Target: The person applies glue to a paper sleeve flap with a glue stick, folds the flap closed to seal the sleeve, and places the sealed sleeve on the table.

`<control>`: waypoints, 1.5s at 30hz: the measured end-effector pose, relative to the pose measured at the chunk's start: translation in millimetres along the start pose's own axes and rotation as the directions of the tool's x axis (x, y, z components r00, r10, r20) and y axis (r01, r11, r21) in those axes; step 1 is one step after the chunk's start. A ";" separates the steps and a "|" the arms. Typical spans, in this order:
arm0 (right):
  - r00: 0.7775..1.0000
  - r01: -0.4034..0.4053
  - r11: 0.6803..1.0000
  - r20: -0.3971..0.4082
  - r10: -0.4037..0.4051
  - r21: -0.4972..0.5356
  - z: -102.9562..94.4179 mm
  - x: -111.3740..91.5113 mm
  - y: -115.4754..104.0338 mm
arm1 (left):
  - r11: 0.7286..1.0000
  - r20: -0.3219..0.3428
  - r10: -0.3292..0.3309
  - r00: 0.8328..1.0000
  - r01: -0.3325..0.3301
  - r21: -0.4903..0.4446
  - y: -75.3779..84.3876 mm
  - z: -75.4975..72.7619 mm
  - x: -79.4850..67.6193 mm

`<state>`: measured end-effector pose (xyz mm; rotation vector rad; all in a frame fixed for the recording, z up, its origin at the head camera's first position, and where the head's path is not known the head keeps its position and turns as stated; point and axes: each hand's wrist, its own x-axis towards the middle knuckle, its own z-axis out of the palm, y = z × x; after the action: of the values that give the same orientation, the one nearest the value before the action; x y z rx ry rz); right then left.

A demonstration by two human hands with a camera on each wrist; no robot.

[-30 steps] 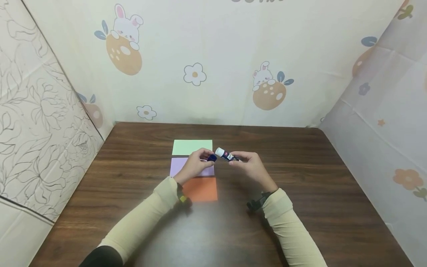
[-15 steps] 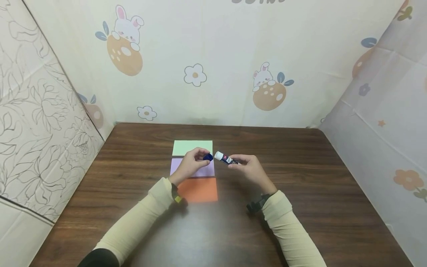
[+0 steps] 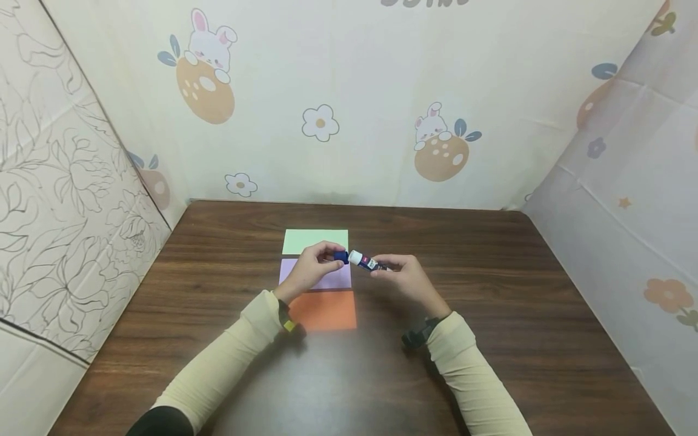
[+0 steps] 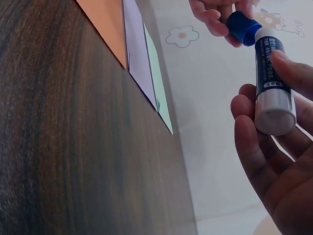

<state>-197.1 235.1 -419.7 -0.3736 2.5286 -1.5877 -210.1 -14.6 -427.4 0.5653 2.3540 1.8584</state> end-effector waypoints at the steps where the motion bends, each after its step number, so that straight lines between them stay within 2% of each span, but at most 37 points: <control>1: 1.000 0.003 1.000 0.004 -0.003 0.000 0.3 0.0 0.5 | 1.000 0.003 0.000 1.000 0.000 -0.002 0.2 0.2 0.1; 22: 0.999 0.031 0.999 0.039 -0.030 -0.042 2.4 -3.2 0.3 | 0.999 0.020 -0.002 1.000 0.003 -0.051 1.4 1.2 -0.3; 31: 0.997 0.075 0.995 0.039 -0.073 -0.067 2.8 -1.9 1.8 | 1.000 0.048 0.001 0.999 0.000 -0.028 1.4 1.1 0.5; 33: 0.996 0.080 0.994 0.043 -0.077 -0.068 2.4 -1.9 1.8 | 1.000 0.059 -0.003 0.998 0.005 -0.019 5.1 0.1 -0.6; 40: 0.997 0.060 0.996 0.050 -0.057 -0.071 1.9 -2.1 -0.9 | 1.000 0.063 0.017 0.998 -0.017 -0.003 33.8 -5.6 -14.4; 45: 0.996 0.068 0.995 0.064 -0.063 -0.077 1.7 -1.1 -1.1 | 1.000 0.042 0.015 0.999 -0.015 -0.009 8.4 -1.9 -5.2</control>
<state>-195.5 233.4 -419.5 -0.5122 2.5628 -1.4771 -203.8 -16.5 -419.7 0.6170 2.3202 1.8434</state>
